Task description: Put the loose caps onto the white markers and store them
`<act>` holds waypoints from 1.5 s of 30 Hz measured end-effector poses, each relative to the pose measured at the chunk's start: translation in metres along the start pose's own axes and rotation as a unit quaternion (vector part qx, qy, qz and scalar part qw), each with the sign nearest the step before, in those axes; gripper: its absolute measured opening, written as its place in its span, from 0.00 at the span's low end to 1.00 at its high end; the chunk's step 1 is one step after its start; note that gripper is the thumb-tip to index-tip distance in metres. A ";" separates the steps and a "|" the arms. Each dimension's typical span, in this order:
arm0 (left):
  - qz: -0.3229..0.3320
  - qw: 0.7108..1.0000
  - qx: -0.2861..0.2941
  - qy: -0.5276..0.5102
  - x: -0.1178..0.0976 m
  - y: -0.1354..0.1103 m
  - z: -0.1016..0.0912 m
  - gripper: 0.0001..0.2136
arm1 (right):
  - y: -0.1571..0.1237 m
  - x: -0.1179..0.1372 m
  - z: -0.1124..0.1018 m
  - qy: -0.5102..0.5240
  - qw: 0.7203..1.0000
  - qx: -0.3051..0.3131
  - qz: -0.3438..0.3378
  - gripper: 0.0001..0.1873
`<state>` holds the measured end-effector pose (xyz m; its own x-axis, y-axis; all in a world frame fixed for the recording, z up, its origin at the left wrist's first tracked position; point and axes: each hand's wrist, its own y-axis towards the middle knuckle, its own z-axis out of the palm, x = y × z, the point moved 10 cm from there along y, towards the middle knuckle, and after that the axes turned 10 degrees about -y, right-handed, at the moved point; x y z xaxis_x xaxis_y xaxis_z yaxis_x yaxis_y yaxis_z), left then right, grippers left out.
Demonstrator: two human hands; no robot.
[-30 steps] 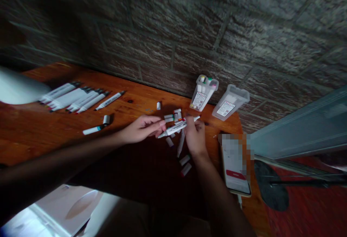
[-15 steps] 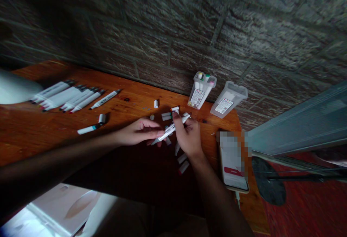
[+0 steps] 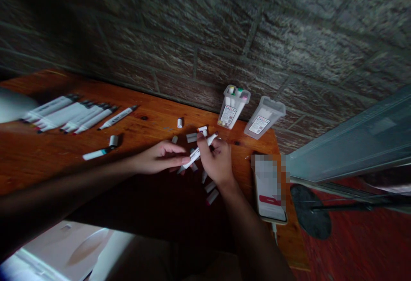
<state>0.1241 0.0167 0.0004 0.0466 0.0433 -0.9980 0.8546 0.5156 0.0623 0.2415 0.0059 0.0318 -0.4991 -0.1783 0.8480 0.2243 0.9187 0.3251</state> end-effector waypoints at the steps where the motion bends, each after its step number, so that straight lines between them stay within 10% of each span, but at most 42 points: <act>1: 0.002 1.000 0.003 0.002 -0.001 0.000 0.001 0.16 | 0.000 0.000 0.000 -0.001 1.000 0.000 -0.003 0.26; 45: 0.124 0.965 0.058 0.225 -0.019 -0.006 0.026 0.12 | -0.016 0.040 0.028 -0.188 0.966 0.113 -0.134 0.25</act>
<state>0.1318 -0.0097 0.0187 0.0502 0.5329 -0.8447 0.8994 0.3435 0.2702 0.1943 -0.0064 0.0485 -0.7925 -0.3179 0.5205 -0.1219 0.9188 0.3755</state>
